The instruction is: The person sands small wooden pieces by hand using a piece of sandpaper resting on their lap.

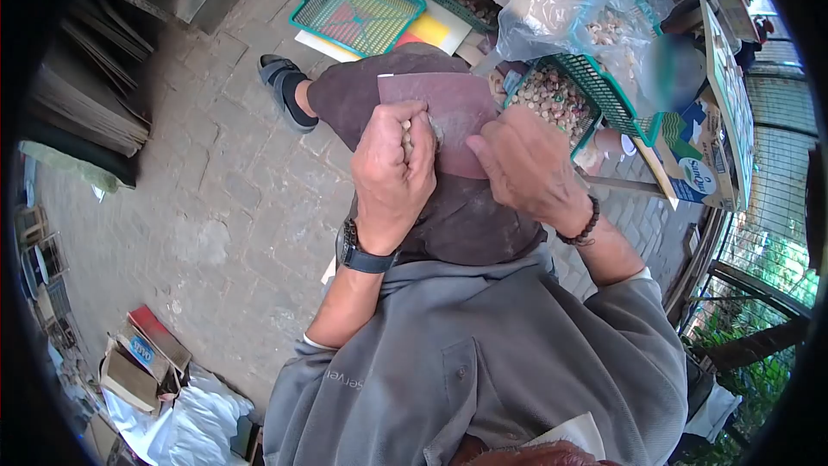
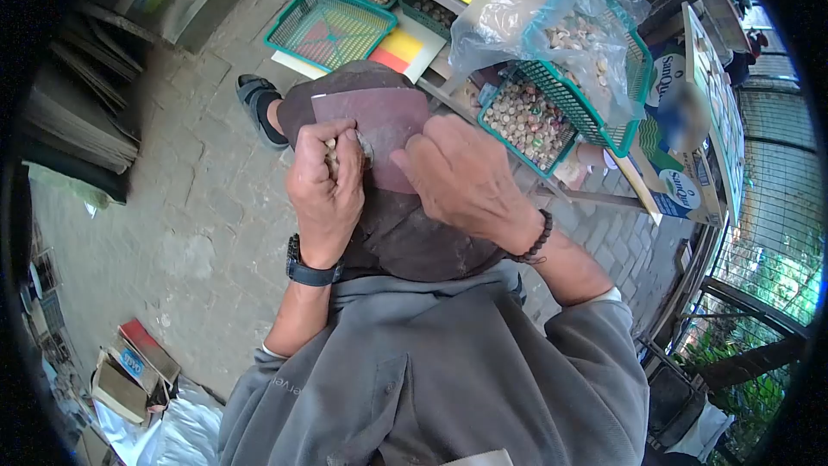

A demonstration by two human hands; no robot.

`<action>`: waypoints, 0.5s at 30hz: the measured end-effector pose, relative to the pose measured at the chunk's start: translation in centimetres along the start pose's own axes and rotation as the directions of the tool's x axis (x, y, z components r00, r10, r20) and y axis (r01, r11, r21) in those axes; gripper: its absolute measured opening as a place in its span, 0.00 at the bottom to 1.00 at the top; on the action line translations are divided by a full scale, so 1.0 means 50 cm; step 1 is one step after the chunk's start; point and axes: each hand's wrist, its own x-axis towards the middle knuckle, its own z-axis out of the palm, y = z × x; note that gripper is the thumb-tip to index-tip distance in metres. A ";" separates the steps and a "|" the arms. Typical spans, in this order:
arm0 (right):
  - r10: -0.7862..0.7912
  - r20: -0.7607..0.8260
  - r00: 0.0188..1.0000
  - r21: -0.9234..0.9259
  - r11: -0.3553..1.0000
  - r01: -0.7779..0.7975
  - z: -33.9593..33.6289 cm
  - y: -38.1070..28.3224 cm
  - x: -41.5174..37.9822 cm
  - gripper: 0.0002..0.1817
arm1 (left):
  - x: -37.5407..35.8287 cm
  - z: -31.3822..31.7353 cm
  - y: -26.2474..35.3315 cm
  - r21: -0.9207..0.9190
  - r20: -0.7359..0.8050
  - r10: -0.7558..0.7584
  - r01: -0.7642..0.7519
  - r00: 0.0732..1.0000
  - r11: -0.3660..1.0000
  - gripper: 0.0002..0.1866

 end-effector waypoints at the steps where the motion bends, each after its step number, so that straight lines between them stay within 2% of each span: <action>1: 0.000 0.002 1.000 0.002 1.000 0.000 -0.003 0.006 0.009 0.13 | 0.001 0.001 0.001 0.001 -0.001 -0.003 0.003 1.000 1.000 0.02; 4: -0.028 -0.050 0.998 0.010 1.000 0.029 -0.001 0.013 0.024 0.12 | 0.005 -0.004 0.009 -0.038 0.029 -0.042 0.043 0.999 0.998 0.02; 6: -0.078 0.038 0.996 -0.023 0.997 0.079 0.008 0.019 0.025 0.10 | 0.006 -0.006 0.008 -0.124 0.083 -0.165 0.175 0.983 0.977 0.02; 7: -0.082 0.046 0.996 -0.018 0.996 0.083 0.011 0.028 0.025 0.10 | 0.008 -0.009 0.010 -0.122 0.078 -0.174 0.183 0.982 0.976 0.02; 9: -0.097 0.101 0.990 -0.169 0.979 0.113 0.018 0.067 0.029 0.07 | 0.016 -0.017 0.019 -0.182 0.139 -0.223 0.246 0.965 0.952 0.02; 10: -0.100 0.100 0.990 -0.172 0.978 0.117 0.020 0.100 0.030 0.07 | 0.016 -0.016 0.018 -0.185 0.135 -0.221 0.243 0.966 0.952 0.02; 12: 0.191 -0.100 0.976 -0.211 0.955 -0.209 0.018 0.144 0.040 0.05 | 0.016 -0.015 0.016 -0.195 0.128 -0.247 0.268 0.961 0.944 0.02; 13: 0.179 -0.104 0.978 -0.214 0.957 -0.198 0.012 0.141 0.048 0.05 | 0.023 -0.012 0.012 -0.197 0.116 -0.240 0.259 0.964 0.945 0.02; 15: 0.100 -0.086 0.991 -0.025 0.994 -0.102 -0.018 0.076 0.033 0.05 | 0.010 -0.016 0.013 -0.199 0.116 -0.264 0.282 0.958 0.938 0.02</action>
